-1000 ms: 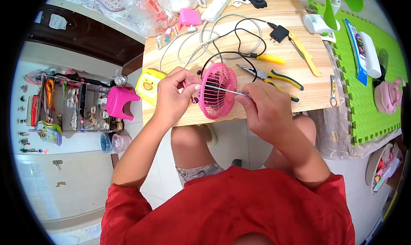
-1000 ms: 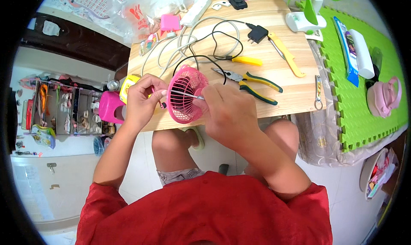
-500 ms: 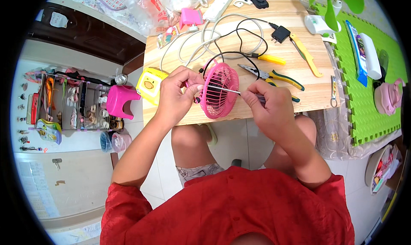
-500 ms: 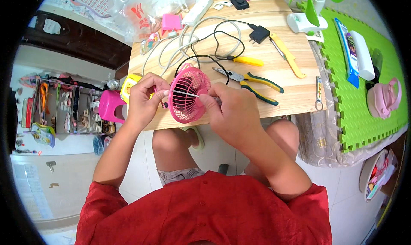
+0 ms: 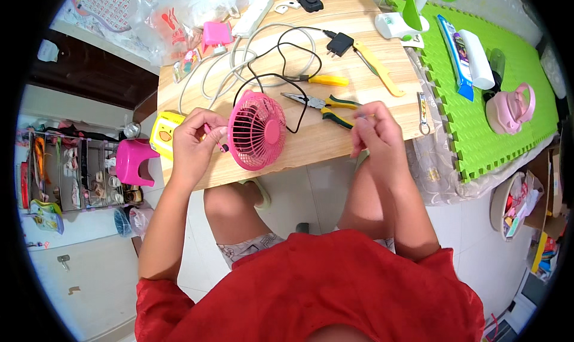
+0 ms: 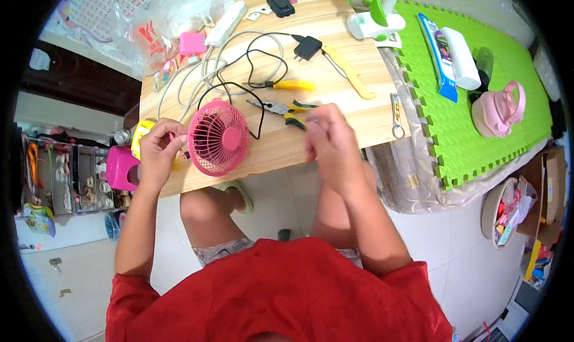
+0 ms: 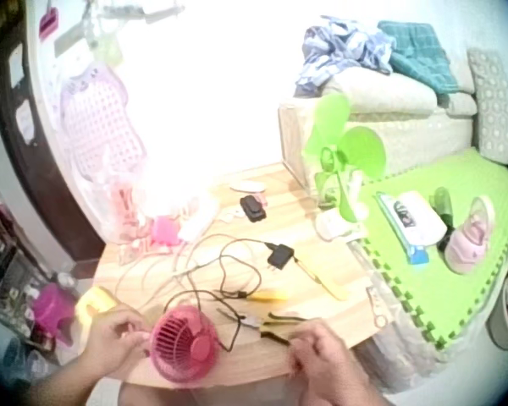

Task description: The person works on a pink fan by hand, using pliers to pull at wires and a screwdriver to secure parts while handling components on a table.

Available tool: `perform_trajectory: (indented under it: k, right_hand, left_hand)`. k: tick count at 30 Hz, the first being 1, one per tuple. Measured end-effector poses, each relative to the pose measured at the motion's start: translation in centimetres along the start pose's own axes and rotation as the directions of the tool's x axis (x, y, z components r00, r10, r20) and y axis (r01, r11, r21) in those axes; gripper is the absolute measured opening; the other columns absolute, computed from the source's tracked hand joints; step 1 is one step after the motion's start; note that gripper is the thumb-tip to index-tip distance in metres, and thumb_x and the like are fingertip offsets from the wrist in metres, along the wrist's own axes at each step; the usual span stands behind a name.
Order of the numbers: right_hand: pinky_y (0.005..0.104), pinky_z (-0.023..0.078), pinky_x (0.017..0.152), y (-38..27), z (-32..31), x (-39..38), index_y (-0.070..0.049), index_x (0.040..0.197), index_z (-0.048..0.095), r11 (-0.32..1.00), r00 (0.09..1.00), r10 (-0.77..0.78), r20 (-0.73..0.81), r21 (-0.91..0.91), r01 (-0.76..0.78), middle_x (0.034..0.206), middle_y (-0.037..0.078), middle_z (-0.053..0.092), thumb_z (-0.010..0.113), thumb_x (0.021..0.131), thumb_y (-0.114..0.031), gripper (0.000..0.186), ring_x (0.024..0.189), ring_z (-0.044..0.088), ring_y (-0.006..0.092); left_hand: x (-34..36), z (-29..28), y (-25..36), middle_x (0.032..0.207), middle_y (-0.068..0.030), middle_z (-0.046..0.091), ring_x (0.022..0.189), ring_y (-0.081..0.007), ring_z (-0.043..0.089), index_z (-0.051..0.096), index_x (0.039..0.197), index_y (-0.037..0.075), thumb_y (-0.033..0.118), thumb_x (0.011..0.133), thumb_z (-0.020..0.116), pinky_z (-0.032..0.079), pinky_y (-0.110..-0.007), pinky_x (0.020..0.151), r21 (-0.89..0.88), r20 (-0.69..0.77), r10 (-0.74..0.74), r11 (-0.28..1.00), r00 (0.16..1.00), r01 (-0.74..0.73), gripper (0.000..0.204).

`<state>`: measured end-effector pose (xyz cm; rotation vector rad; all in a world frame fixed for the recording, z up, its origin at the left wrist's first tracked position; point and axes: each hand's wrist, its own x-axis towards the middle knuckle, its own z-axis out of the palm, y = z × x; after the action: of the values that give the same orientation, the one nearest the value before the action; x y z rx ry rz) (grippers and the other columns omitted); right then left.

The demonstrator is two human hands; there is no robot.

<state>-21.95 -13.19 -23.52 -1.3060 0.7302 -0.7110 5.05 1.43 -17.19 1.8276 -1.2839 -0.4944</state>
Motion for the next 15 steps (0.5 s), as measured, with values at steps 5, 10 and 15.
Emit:
perform_trajectory:
  k: [5, 10, 15]
  right_hand:
    - [0.0294, 0.047, 0.066, 1.7, -1.7, 1.3, -0.003, 0.108, 0.049, 0.712, 0.956, -0.274, -0.104, -0.69, 0.129, 0.084, 0.008, 0.053, 0.067, 0.08, -0.009, 0.034, 0.076, 0.056, 0.0179]
    - [0.0426, 0.046, 0.082, 0.8, -0.7, 4.5, -0.002, 0.109, 0.053, 0.303, 0.94, -0.272, 0.206, -0.909, 0.286, 0.103, 0.017, 0.052, 0.082, 0.061, -0.02, 0.059, 0.094, 0.054, 0.0374]
    - [0.0405, 0.048, 0.076, 0.1, -0.4, 5.1, -0.001, 0.096, 0.06, 0.275, 0.961, -0.14, 0.237, -0.923, 0.268, 0.091, 0.017, 0.056, 0.077, 0.063, -0.03, 0.047, 0.084, 0.058, 0.034]
  left_hand:
    - [-0.3, -0.3, -1.6, 0.089, -0.0023, 0.054, 0.076, -0.009, 0.046, 0.062, 0.087, -0.001, -0.004, 0.079, 0.065, 0.039, -0.021, 0.07, -0.018, 0.017, 0.038, 0.999, 0.999, -0.038, 0.01]
    - [-1.2, 0.5, -0.6, 0.088, -0.0027, 0.054, 0.074, -0.0095, 0.049, 0.064, 0.091, 0.0, 0.0, 0.078, 0.068, 0.044, -0.023, 0.069, -0.167, -0.038, -0.001, 0.986, 0.999, -0.005, 0.014]
    - [-1.7, 1.3, -0.7, 0.09, -0.006, 0.057, 0.075, -0.014, 0.054, 0.063, 0.095, 0.001, 0.004, 0.072, 0.074, 0.047, -0.026, 0.07, 0.009, -0.135, 0.14, 0.99, 0.981, -0.14, 0.025]
